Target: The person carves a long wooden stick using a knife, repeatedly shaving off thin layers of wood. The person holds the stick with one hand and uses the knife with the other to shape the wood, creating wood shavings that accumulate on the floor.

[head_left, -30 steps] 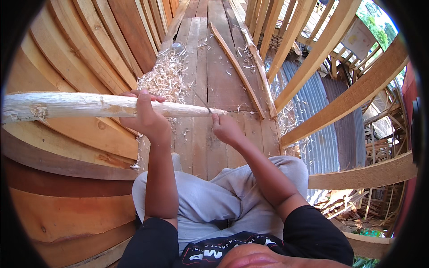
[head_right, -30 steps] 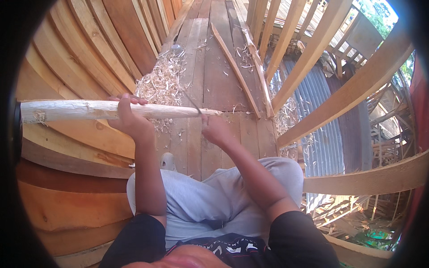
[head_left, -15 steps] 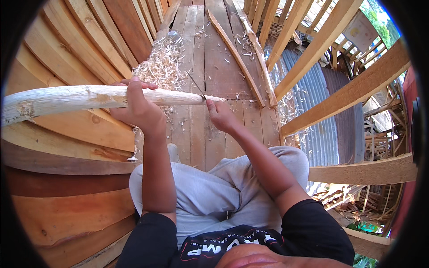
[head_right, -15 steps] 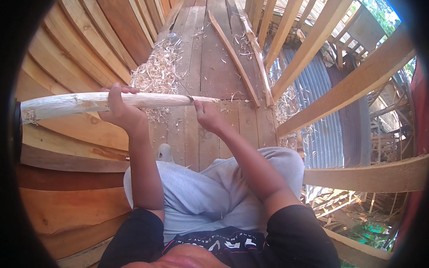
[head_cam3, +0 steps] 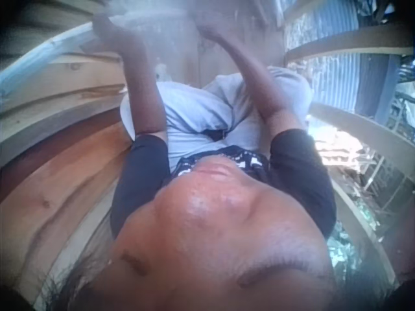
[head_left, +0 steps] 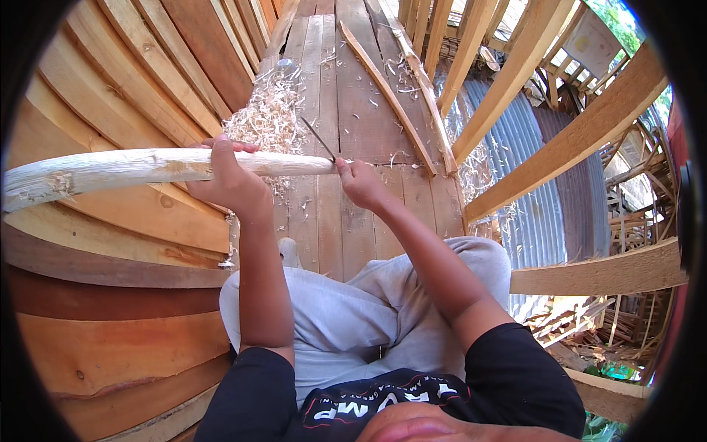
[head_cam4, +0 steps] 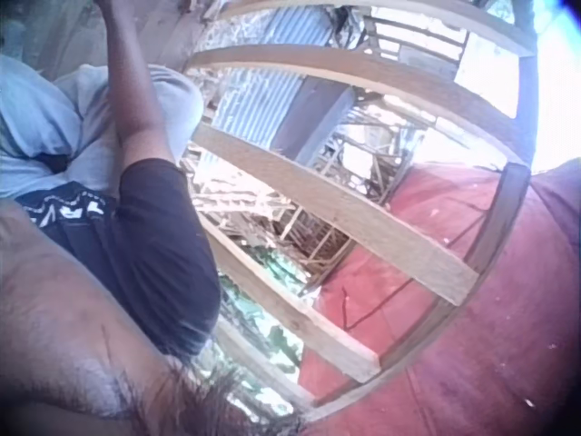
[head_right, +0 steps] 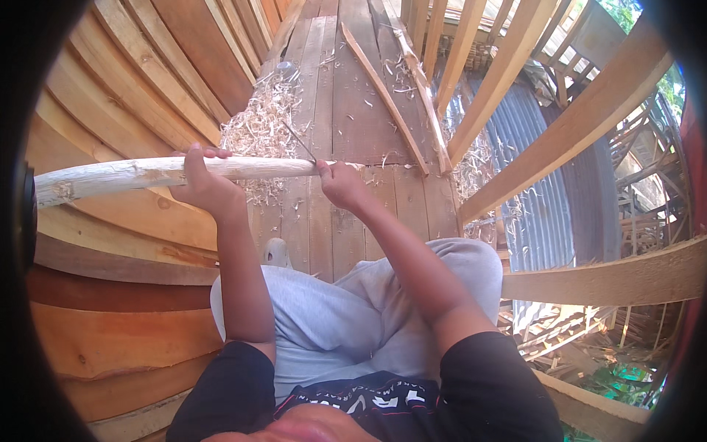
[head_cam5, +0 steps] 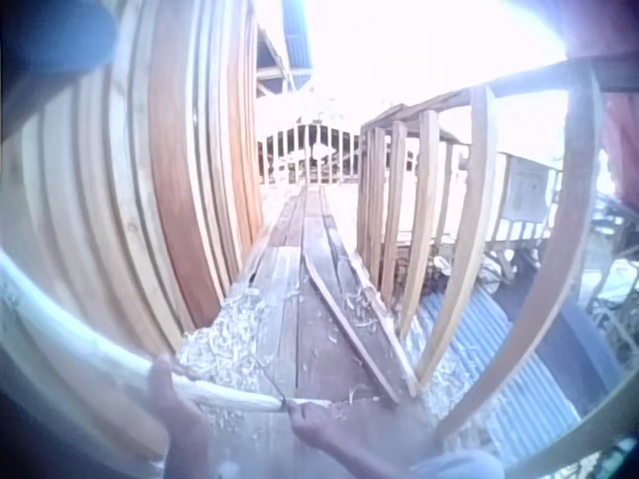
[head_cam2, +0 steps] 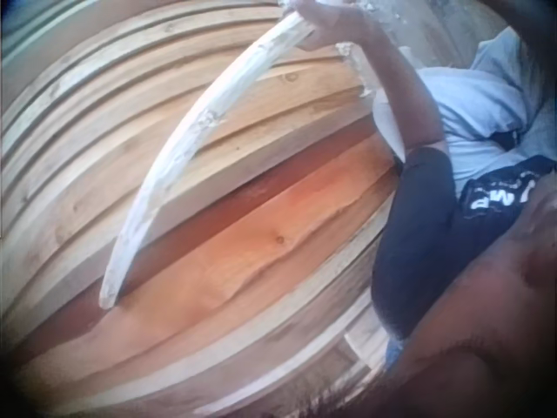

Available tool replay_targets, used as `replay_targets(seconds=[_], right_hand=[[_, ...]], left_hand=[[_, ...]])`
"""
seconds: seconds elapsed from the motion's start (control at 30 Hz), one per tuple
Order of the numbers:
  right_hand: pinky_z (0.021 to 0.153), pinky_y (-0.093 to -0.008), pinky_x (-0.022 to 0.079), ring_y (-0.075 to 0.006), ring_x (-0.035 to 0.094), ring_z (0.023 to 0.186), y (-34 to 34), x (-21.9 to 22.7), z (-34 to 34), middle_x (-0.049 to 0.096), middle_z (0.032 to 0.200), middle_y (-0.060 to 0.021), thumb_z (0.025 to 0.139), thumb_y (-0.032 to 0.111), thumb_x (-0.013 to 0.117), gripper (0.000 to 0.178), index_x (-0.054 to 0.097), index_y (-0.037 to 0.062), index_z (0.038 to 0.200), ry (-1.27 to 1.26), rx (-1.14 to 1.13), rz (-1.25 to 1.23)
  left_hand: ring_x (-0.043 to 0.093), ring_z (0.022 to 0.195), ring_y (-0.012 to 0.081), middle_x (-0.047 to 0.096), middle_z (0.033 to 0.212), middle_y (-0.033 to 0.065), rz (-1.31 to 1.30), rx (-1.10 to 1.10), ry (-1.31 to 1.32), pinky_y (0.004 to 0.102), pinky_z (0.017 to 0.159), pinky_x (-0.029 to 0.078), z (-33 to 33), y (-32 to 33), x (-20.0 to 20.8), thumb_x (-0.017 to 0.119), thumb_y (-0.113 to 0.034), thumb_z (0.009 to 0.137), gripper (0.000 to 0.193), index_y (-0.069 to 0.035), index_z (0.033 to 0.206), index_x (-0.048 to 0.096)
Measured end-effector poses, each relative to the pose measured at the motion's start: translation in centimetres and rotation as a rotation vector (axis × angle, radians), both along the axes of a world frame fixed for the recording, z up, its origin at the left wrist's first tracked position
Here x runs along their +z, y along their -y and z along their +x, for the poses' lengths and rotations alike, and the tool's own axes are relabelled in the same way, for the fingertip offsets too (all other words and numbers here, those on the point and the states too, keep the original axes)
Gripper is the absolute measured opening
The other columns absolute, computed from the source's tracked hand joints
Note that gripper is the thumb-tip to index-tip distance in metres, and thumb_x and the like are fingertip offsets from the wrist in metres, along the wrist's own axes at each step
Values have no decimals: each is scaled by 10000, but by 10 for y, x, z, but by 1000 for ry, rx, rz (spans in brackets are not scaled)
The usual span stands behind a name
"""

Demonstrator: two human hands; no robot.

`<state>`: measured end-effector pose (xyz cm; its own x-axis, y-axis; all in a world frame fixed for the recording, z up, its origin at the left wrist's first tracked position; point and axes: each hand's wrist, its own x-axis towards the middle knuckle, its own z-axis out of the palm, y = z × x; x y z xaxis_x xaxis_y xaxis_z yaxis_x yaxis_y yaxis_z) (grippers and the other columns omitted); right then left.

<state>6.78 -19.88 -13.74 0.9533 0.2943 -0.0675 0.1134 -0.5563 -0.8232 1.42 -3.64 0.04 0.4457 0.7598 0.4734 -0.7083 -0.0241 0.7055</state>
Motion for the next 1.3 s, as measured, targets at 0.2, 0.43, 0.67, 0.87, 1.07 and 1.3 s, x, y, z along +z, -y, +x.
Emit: replay_targets(seconds=[0.2,0.43,0.67,0.87,1.07,1.3], right_hand=[[765,-494,485,-457,615,799,1,2,-11,632,791,-299,984,376,362,554,660,-70,843,89,-48,-75],[868,-493,471,-441,615,966,-3,51,-29,638,982,-305,973,442,276,645,671,-66,926,-77,5,-243],[961,-489,428,-428,580,1081,8,-18,-9,612,1111,-295,947,356,263,583,648,-74,1029,-179,-245,-191],[905,-512,438,-494,572,984,4,12,-23,596,1025,-342,949,337,263,572,643,-86,893,-81,-158,-118],[885,-524,442,-486,581,954,2,5,-8,614,971,-325,956,331,278,562,654,-74,857,77,-195,-98],[872,-529,447,-481,592,926,-3,-2,-15,624,950,-312,960,343,292,562,658,-68,849,0,-276,-141]], left_hand=[[523,490,173,482,611,70,-30,-68,43,319,514,498,-4,2,0,520,17,780,119,-36,830,426],[483,510,165,439,624,57,-47,-330,169,300,498,476,-7,-22,-16,551,-19,743,260,-115,932,401],[488,522,156,441,636,54,-50,-307,140,289,496,470,-5,-16,-15,560,-31,741,262,-115,936,407],[495,535,156,443,645,51,-80,-312,151,300,503,473,-2,-16,-17,555,-26,738,270,-116,941,399],[495,548,162,456,652,51,-81,-347,125,323,526,479,-6,-11,-16,551,-34,740,271,-122,946,400],[489,540,171,463,649,49,-37,-208,70,321,529,477,-2,-10,-11,555,-52,741,242,-122,926,416]])
